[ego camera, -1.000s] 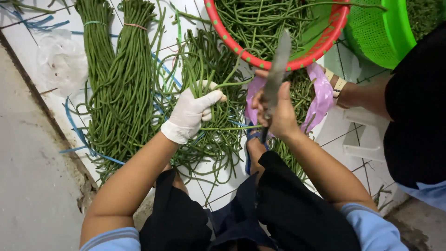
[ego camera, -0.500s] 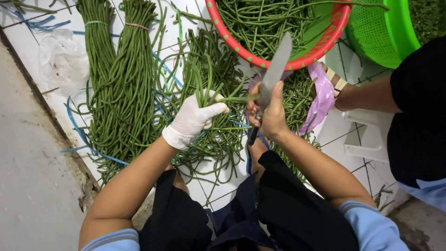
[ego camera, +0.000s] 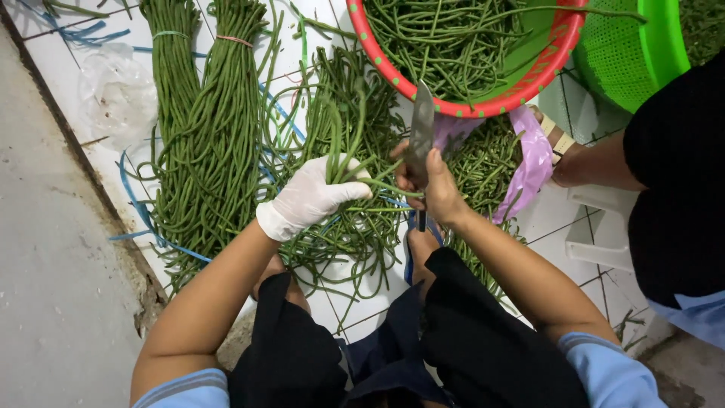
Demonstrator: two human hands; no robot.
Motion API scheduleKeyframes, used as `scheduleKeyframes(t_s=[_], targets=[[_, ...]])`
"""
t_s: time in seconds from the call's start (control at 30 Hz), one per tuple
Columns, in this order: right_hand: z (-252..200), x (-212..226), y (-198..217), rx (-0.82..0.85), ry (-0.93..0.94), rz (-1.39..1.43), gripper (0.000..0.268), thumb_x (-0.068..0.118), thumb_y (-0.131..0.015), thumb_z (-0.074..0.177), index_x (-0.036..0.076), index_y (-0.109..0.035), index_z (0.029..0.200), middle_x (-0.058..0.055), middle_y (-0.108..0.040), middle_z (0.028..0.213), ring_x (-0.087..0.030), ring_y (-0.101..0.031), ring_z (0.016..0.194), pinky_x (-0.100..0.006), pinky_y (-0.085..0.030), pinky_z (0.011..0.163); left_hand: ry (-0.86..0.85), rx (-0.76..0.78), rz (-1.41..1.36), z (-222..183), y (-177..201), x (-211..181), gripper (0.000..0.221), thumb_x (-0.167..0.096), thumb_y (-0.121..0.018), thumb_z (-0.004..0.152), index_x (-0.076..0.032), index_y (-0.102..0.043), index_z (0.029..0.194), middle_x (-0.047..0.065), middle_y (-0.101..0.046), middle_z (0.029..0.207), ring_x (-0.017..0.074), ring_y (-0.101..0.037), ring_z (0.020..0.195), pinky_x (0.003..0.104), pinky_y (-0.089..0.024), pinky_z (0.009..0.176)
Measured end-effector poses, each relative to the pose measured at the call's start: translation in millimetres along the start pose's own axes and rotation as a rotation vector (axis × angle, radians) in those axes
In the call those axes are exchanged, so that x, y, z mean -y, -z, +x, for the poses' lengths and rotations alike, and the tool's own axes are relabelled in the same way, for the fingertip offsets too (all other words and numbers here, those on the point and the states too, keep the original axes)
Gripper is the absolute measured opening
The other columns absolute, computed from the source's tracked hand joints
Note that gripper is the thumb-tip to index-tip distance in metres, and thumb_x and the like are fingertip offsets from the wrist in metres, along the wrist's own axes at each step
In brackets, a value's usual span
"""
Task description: The person trims the ends of long green beans using a knife and places the trimmed pieces into a red basket. The person wears a white glove on the left hand and handles the beans one at a time.
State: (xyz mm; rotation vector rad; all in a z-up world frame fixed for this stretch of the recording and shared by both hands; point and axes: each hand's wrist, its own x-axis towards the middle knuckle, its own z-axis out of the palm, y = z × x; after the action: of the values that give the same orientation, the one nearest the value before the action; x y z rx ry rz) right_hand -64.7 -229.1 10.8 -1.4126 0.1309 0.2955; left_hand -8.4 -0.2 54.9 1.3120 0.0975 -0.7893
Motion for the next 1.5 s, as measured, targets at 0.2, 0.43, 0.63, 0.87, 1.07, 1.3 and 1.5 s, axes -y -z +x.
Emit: scheduleKeyframes(t_s=[0.2, 0.43, 0.63, 0.87, 1.07, 1.3, 1.5], targets=[[-9, -5, -6, -0.155, -0.108, 0.06, 0.082, 0.074, -0.014, 0.094, 0.003, -0.055, 0.101, -0.007, -0.044, 0.06, -0.011, -0.035, 0.04, -0.018, -0.029, 0.025, 0.002, 0.096, 0.128, -5, 10, 2, 0.031, -0.008, -0.089, 0.072, -0.007, -0.076, 0.101, 0.006, -0.076, 0.095, 0.0115, -0.066, 0.084, 0.028, -0.054, 0.085], [-13, 12, -12, -0.285, -0.177, 0.209, 0.077, 0.072, -0.015, 0.095, 0.006, -0.05, 0.113, -0.01, -0.048, 0.065, -0.013, -0.04, 0.047, -0.02, -0.033, 0.027, 0.041, 0.136, 0.242, -12, 21, 4, 0.039, -0.007, -0.084, 0.077, -0.004, -0.073, 0.114, 0.009, -0.076, 0.106, 0.0122, -0.066, 0.097, 0.034, -0.053, 0.095], [-31, -12, -6, -0.277, -0.317, 0.126, 0.081, 0.073, -0.011, 0.096, 0.009, -0.037, 0.138, -0.007, -0.048, 0.071, -0.01, -0.04, 0.052, -0.018, -0.03, 0.026, -0.123, 0.063, 0.345, -4, 7, -52, 0.032, -0.016, -0.081, 0.084, -0.004, -0.072, 0.112, 0.013, -0.075, 0.107, 0.0238, -0.071, 0.1, 0.041, -0.051, 0.1], [-45, -10, 9, -0.235, -0.382, 0.131, 0.071, 0.069, -0.025, 0.091, 0.016, -0.046, 0.133, 0.0, -0.051, 0.07, -0.007, -0.037, 0.048, -0.021, -0.028, 0.03, -0.669, 0.113, 0.646, 85, -70, -133, 0.02, -0.028, -0.057, 0.094, -0.009, -0.059, 0.1, 0.004, -0.064, 0.096, 0.0176, -0.061, 0.088, 0.035, -0.052, 0.081], [-41, -27, 24, -0.31, -0.407, 0.196, 0.068, 0.07, -0.025, 0.092, 0.018, -0.047, 0.13, -0.001, -0.051, 0.068, -0.007, -0.037, 0.048, -0.021, -0.024, 0.032, -0.391, -0.135, 0.237, 299, -124, -43, 0.083, -0.038, -0.088, 0.064, -0.002, -0.051, 0.13, 0.014, -0.064, 0.126, 0.023, -0.062, 0.117, 0.035, -0.047, 0.102], [-47, -38, 44, -0.388, -0.45, 0.224, 0.065, 0.068, -0.025, 0.093, 0.016, -0.047, 0.126, -0.002, -0.05, 0.068, -0.007, -0.038, 0.05, -0.021, -0.025, 0.034, -0.022, -0.436, -0.074, 362, -125, 4, 0.06, -0.03, -0.067, 0.071, -0.006, -0.058, 0.125, 0.006, -0.052, 0.071, 0.0144, -0.051, 0.056, 0.031, -0.045, 0.044], [-49, -43, 55, -0.382, -0.416, 0.172, 0.064, 0.065, -0.026, 0.095, 0.013, -0.044, 0.128, -0.006, -0.052, 0.072, -0.01, -0.042, 0.051, -0.023, -0.029, 0.034, -0.342, -0.368, 0.089, 384, -78, 10, 0.029, -0.017, -0.067, 0.071, -0.008, -0.069, 0.098, 0.005, -0.068, 0.089, 0.0119, -0.066, 0.075, 0.025, -0.064, 0.059]])
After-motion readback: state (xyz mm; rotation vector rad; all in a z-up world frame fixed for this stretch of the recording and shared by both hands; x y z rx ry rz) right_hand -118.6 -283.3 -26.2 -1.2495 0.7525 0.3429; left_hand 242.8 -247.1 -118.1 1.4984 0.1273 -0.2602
